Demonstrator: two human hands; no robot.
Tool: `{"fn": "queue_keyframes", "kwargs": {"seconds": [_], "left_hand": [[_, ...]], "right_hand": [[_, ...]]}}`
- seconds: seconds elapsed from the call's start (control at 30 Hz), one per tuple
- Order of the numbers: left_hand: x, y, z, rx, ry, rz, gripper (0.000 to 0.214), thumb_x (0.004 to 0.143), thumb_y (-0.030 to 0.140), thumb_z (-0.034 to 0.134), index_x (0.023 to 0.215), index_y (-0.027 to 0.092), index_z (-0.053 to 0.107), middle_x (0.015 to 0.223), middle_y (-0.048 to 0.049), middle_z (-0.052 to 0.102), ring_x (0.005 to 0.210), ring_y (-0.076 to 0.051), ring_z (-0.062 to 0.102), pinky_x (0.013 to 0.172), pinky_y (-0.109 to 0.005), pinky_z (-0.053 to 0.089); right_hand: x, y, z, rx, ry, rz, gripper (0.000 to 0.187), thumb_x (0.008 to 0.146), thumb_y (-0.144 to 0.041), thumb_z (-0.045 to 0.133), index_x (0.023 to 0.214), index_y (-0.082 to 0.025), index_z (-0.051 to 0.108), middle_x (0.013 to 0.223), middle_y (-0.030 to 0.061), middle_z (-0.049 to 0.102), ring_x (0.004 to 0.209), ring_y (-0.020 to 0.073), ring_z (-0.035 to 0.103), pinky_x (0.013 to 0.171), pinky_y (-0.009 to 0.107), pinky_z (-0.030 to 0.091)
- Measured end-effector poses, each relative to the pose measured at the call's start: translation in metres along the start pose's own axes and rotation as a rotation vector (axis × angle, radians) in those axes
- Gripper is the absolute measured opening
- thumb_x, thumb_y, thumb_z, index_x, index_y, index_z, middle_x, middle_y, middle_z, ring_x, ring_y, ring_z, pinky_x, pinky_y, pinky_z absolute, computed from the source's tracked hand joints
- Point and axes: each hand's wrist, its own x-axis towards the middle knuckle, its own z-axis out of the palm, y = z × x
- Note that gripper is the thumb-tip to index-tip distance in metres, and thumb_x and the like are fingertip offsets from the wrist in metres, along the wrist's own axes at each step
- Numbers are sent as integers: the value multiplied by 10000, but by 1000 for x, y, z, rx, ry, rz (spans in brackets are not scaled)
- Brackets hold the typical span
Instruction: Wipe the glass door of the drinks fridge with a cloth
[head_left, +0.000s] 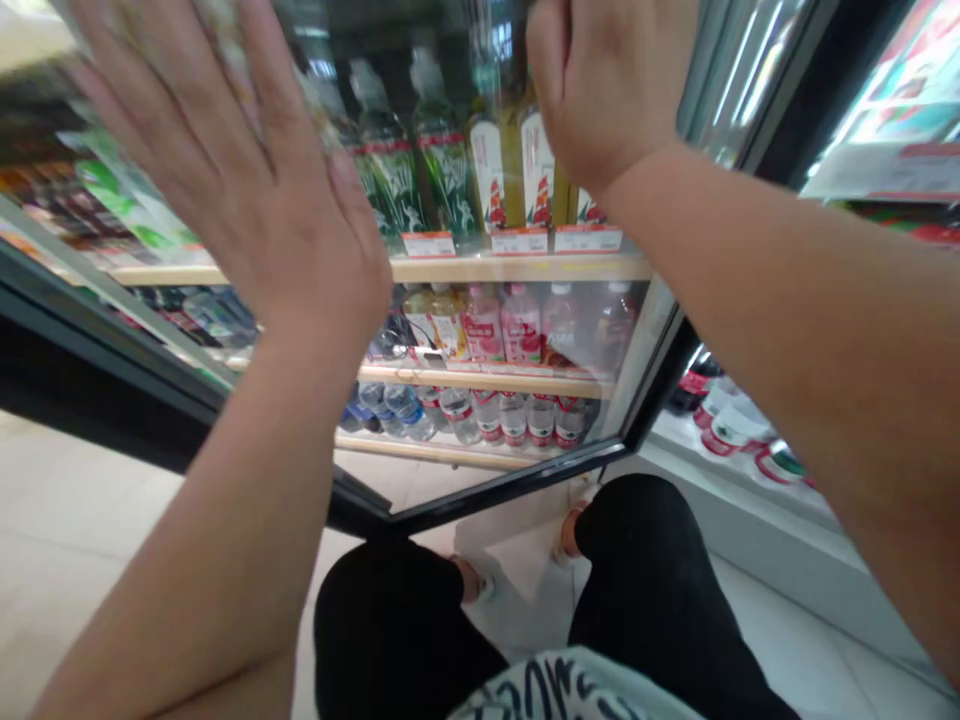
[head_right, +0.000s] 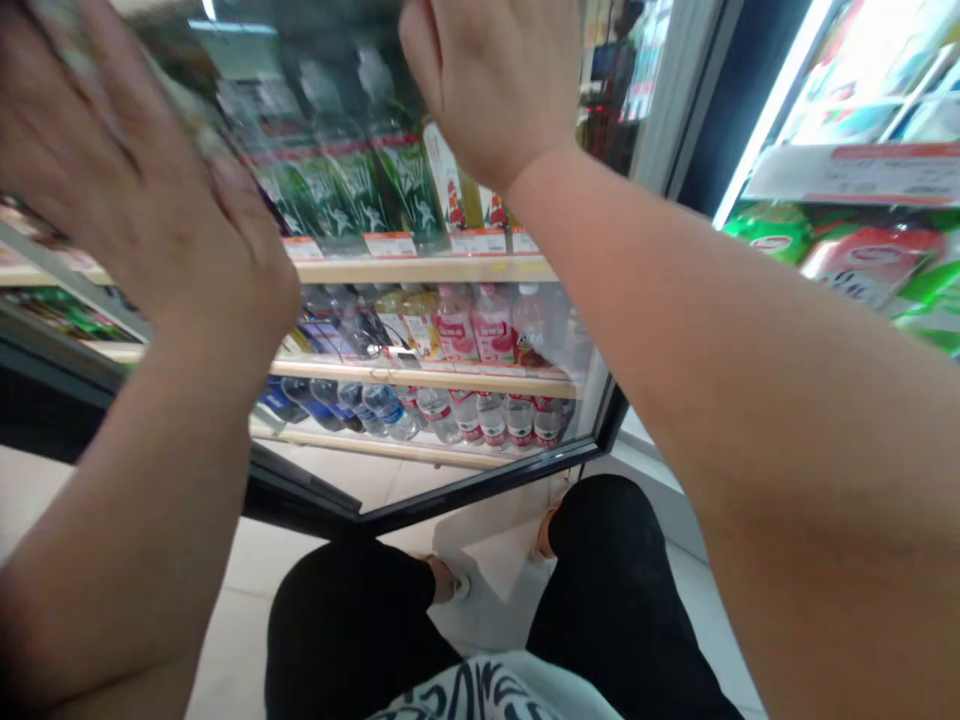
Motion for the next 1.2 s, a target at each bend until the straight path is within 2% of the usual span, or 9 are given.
{"fn": "queue_keyframes", "kwargs": {"seconds": [0.07, 0.13, 0.23, 0.33, 0.53, 0.77, 0.93, 1.1, 1.2], "left_hand": [[3, 15, -7, -167, 12, 68, 656, 1022, 229, 401, 1641, 123, 212, 1658, 114, -260, 1516, -158, -301, 1313, -371, -84], [7, 26, -12, -333, -162, 147, 648, 1020, 246, 475, 1640, 219, 289, 1716, 95, -40, 1585, -204, -149, 1348, -450, -17], [25, 23, -16, -489, -176, -19, 611, 1026, 281, 491, 1621, 277, 354, 1717, 67, 163, 1612, -264, 2, 1345, -542, -51], [39, 17, -20, -504, -98, -234, 653, 1025, 282, 475, 1646, 222, 283, 1734, 35, 100, 1606, -304, -66, 1326, -597, -75], [31, 31, -24, -562, -282, 130, 536, 1042, 258, 444, 1575, 308, 427, 1686, 9, 303, 1607, -258, 75, 1342, -547, 45], [51, 7, -28, -410, -131, -259, 663, 1002, 280, 487, 1629, 143, 323, 1732, -46, 136, 1602, -357, -34, 1322, -622, -4], [29, 27, -26, -463, -221, 200, 552, 1036, 230, 482, 1583, 275, 425, 1678, -10, 316, 1604, -255, 101, 1349, -511, 80], [36, 4, -27, -344, -81, -118, 636, 1002, 222, 543, 1615, 227, 375, 1703, -67, 250, 1604, -332, 94, 1324, -599, 83], [21, 6, -32, -319, -81, -106, 626, 998, 196, 537, 1604, 158, 382, 1700, -116, 247, 1605, -339, 29, 1312, -601, 158]], "right_hand": [[3, 3, -2, -160, 225, -73, 557, 1061, -255, 302, 1591, -97, 366, 1613, 73, 445, 1530, 268, 361, 1293, 471, 202], [0, 1, -1, -223, 331, -124, 586, 1030, -226, 315, 1612, -163, 350, 1666, 18, 365, 1566, 215, 306, 1308, 424, 224], [-5, -2, 3, -195, 304, -77, 605, 1023, -243, 240, 1620, -255, 334, 1687, -53, 307, 1595, 155, 225, 1335, 372, 189], [-5, -3, 2, -128, 256, -55, 626, 1014, -260, 230, 1636, -273, 293, 1705, -83, 247, 1612, 143, 149, 1351, 363, 128], [-2, -1, 1, -105, 201, -51, 654, 1004, -261, 265, 1657, -263, 248, 1713, -46, 232, 1624, 199, 92, 1344, 508, 101], [-1, 0, 2, -105, 190, -52, 656, 1003, -241, 281, 1657, -258, 243, 1724, -42, 194, 1623, 184, 89, 1343, 497, 119], [-1, 0, 2, -82, 215, -64, 649, 1001, -251, 308, 1649, -248, 268, 1711, -10, 254, 1621, 193, 117, 1336, 507, 150], [-1, 1, 6, -54, 272, -81, 651, 983, -251, 360, 1632, -259, 323, 1676, 3, 343, 1603, 222, 212, 1319, 541, 187], [-1, 2, 8, -25, 302, -93, 658, 971, -254, 392, 1627, -256, 337, 1675, 9, 346, 1594, 234, 244, 1312, 546, 202]]}}
